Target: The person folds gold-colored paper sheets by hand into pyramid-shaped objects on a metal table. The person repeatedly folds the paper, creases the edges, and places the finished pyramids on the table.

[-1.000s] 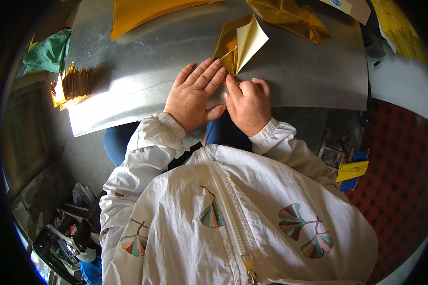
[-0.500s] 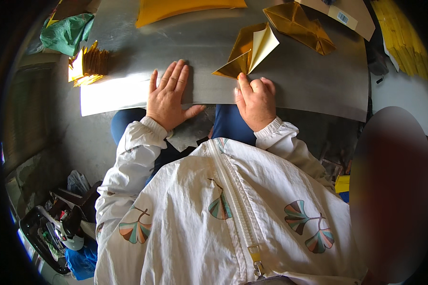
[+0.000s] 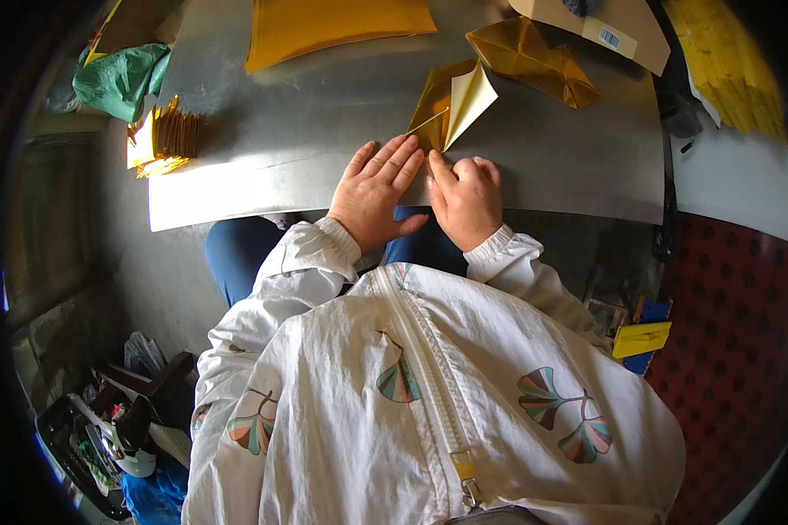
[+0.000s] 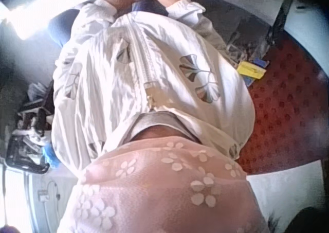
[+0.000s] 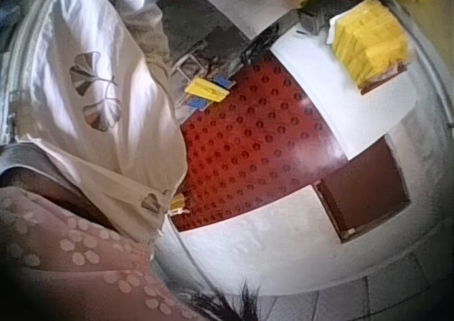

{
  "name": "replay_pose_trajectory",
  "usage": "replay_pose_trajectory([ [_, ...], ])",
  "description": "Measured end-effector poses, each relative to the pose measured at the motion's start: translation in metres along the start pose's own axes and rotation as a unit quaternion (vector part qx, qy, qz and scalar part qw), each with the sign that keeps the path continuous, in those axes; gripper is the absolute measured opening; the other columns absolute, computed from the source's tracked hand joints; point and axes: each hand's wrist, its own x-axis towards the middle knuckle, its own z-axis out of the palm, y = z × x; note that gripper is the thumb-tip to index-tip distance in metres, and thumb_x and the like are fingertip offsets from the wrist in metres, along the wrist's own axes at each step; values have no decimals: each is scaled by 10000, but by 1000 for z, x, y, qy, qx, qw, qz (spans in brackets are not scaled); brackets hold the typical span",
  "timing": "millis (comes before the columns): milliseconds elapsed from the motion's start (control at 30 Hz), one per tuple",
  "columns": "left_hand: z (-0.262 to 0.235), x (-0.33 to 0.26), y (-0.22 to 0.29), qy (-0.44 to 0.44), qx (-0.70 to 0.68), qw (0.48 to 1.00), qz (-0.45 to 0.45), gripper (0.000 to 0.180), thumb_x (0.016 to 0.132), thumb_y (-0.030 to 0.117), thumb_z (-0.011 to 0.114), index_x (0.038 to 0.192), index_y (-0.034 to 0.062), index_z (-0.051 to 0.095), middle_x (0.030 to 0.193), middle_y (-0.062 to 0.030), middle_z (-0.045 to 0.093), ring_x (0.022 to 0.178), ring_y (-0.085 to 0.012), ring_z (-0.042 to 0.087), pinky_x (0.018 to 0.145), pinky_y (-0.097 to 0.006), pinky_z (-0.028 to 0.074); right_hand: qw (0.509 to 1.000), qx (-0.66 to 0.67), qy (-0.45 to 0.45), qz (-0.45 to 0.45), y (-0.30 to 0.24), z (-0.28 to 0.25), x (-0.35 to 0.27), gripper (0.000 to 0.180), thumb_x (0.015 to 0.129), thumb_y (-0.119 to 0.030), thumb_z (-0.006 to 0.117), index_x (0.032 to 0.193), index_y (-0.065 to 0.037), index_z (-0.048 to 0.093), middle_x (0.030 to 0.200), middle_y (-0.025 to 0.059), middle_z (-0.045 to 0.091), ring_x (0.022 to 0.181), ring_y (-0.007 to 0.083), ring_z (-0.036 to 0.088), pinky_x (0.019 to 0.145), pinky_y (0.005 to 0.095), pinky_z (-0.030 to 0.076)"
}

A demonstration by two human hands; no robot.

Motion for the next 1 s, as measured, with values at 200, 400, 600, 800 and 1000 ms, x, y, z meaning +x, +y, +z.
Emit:
replay_pose_trajectory([
  [200, -10, 5, -9, -13, -14, 999, 39, 849, 711, 414, 768, 1395, 48, 425, 1518, -111, 362, 1422, -252, 315, 1176, -446, 229, 981, 179, 55, 50, 34, -23, -9, 282, 856, -127, 618, 1108, -8, 658, 938, 149, 615, 883, 325, 588, 800, 420, 467],
  [400, -23, 17, -31, -63, -4, 992, 112, 815, 726, 409, 786, 1384, 94, 426, 1518, -86, 367, 1417, -251, 324, 1187, -453, 226, 994, 40, 18, -101, 62, -24, 15, 384, 862, -104, 596, 1244, -73, 619, 1296, 80, 585, 947, 265, 584, 907, 395, 441],
  [600, -29, 21, -42, -78, -14, 985, 151, 751, 744, 421, 751, 1338, 66, 460, 1499, -92, 398, 1412, -243, 336, 1178, -460, 228, 994, -11, -10, -113, 66, -19, 25, 366, 865, -239, 643, 1214, -129, 649, 1302, 54, 589, 997, 239, 566, 1022, 427, 361],
  [800, -35, 25, -31, -90, 76, 990, 83, 706, 747, 389, 783, 1318, 96, 489, 1478, -74, 435, 1390, -219, 380, 1182, -501, 203, 997, -7, -26, -77, 53, -13, 20, 372, 863, -285, 648, 1202, -131, 650, 1282, 75, 579, 1010, 258, 574, 1057, 456, 332],
  [1000, 6, 18, 28, 58, -40, 998, 3, 812, 732, 328, 748, 1414, 53, 404, 1461, -107, 441, 1373, -258, 394, 1151, -457, 264, 999, -22, -25, 9, 13, 2, 11, 437, 821, -265, 659, 1194, -38, 626, 1285, 127, 557, 1008, 281, 591, 1043, 445, 354],
])
